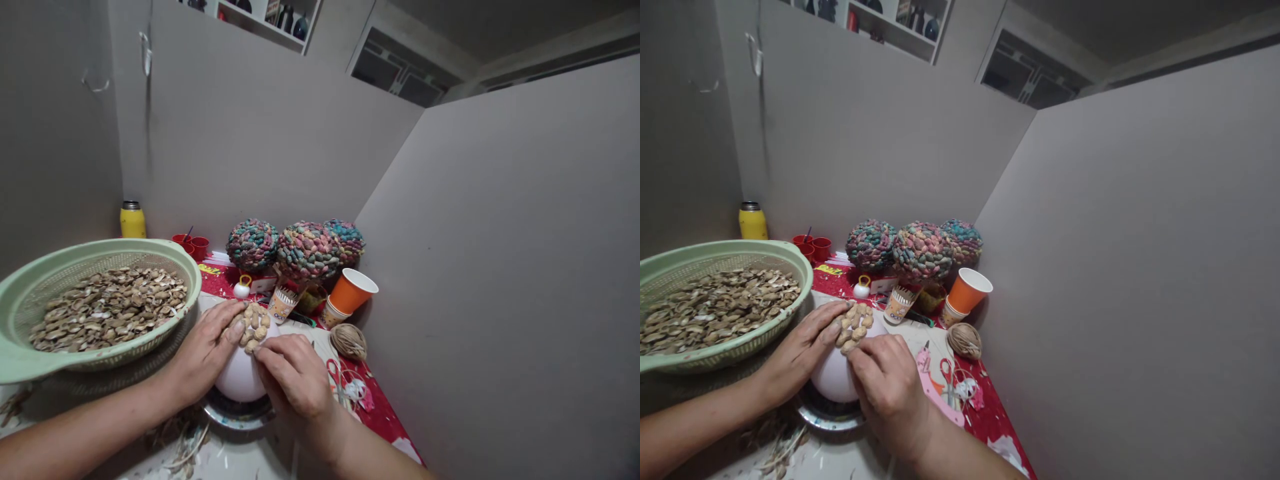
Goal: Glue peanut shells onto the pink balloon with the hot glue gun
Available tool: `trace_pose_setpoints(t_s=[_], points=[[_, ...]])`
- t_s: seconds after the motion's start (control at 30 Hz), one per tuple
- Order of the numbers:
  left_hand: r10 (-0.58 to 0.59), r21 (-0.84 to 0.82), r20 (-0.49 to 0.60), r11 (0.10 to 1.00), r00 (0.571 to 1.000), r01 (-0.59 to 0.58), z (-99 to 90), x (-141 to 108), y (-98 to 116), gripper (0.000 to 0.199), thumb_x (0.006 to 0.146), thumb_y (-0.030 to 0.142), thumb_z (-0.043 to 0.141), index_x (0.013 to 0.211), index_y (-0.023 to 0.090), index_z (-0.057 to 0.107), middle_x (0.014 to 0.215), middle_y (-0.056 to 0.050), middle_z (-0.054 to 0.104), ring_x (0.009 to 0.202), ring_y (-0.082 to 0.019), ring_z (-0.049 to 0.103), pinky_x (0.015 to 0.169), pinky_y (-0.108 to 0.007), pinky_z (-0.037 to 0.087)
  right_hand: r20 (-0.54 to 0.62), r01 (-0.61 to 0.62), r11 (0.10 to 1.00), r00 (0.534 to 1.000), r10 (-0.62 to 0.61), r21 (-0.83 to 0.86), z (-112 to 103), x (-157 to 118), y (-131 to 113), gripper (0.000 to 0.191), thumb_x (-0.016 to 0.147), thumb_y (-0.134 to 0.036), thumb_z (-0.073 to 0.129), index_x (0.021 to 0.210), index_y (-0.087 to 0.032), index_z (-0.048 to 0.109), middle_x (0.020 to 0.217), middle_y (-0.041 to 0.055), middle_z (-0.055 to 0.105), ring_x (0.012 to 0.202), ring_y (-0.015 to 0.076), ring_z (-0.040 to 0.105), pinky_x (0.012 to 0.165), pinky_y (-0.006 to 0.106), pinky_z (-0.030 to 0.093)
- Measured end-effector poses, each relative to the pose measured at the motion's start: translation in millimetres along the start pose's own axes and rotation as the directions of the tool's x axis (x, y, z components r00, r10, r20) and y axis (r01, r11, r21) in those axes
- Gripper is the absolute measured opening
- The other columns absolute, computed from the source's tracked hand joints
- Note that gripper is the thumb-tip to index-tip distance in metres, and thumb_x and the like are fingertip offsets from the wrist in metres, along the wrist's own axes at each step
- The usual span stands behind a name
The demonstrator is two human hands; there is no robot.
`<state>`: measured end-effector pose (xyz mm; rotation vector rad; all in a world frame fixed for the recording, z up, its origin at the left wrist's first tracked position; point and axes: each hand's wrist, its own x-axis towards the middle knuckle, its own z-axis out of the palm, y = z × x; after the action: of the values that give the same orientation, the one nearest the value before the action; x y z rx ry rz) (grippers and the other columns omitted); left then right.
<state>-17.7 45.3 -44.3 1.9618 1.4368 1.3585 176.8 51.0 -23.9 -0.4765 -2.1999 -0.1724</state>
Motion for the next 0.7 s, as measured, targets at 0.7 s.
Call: trace_pose_setpoints(t_s=[0.7], points=[[-0.15, -0.114, 0.074, 0.981, 0.986, 0.157, -7.3, 1.5, -0.9, 0.065, 0.096, 0.058, 0.029, 0.141, 0.014, 0.047, 0.15, -0.015, 0.046, 0.141, -0.028, 0.037, 0.12, -0.049, 0.022, -0.059, -0.102, 0.992, 0.993, 0.106, 0.069, -10.9, -9.4, 2.4, 0.037, 0.088, -0.007, 0.056, 0.122, -0.02, 0.059, 0.11, 0.0128, 0.065, 0.101, 0.0242, 0.062, 0.085, 0.043, 0.054]])
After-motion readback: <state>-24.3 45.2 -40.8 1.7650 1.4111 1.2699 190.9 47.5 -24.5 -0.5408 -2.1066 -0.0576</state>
